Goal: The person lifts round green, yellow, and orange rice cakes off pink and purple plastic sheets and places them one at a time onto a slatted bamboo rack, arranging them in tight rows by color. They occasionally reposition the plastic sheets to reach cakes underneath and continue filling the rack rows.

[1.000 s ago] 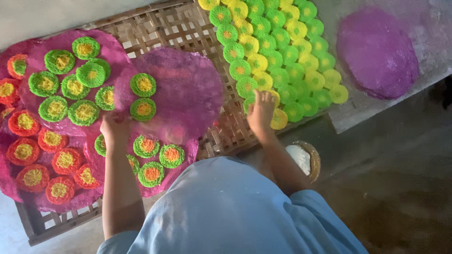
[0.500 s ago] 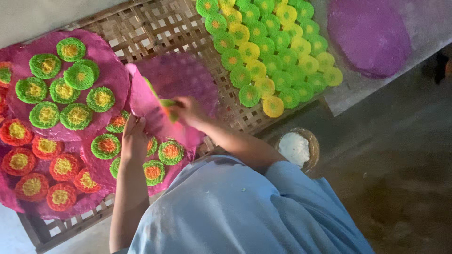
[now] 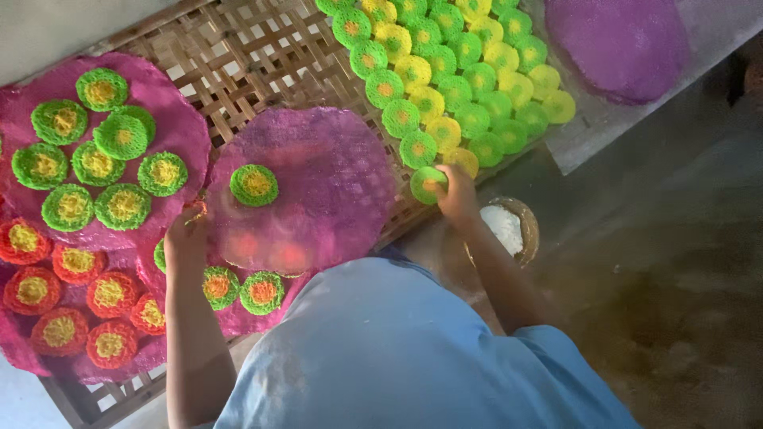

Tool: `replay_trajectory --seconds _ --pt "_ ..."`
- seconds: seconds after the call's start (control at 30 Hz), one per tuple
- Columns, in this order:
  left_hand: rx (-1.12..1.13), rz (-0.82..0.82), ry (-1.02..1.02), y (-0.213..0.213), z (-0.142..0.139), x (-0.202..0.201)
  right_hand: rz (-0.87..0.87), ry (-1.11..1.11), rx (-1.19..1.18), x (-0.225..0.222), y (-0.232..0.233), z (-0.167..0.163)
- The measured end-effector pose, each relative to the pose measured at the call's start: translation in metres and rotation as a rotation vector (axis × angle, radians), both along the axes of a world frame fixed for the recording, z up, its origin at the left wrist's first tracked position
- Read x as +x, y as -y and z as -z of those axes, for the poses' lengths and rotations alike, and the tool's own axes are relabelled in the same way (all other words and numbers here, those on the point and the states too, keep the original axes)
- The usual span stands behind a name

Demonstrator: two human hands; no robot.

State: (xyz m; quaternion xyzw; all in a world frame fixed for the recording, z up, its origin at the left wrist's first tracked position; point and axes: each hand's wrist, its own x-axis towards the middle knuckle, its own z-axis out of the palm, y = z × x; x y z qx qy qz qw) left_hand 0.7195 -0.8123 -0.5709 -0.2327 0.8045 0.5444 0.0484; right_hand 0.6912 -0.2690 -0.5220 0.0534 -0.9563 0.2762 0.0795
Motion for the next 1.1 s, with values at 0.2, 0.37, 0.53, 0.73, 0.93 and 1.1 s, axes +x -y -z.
replay_trajectory --seconds 0.2,0.37,0.53,0.73,0.93,1.1 --pt "0.011 0.085 0.12 -0.015 -0.01 -0.036 0.051 -0.239 0.267 -0.009 0.016 -0.017" --pt "0.452 -0.142 0.137 -0.052 -0.052 -0.053 -0.106 -0.032 -0.222 -0.048 0.102 -0.029" --pt "0.258 0.116 -0.041 -0.095 -0.071 -0.09 -0.421 0.406 -0.592 -0.122 0.232 -0.011" --pt "0.869 -0.447 -0.142 -0.036 -0.044 -0.108 -0.233 0.628 -0.786 -0.28 0.235 -0.02" --pt "0.799 -0.337 -0.273 0.001 -0.023 -0.089 -0.057 0.439 -0.786 -0.455 0.244 -0.062" --pt "0.819 -0.605 -0.077 -0.01 -0.015 -0.084 -0.089 0.133 -0.431 -0.493 0.274 -0.069"
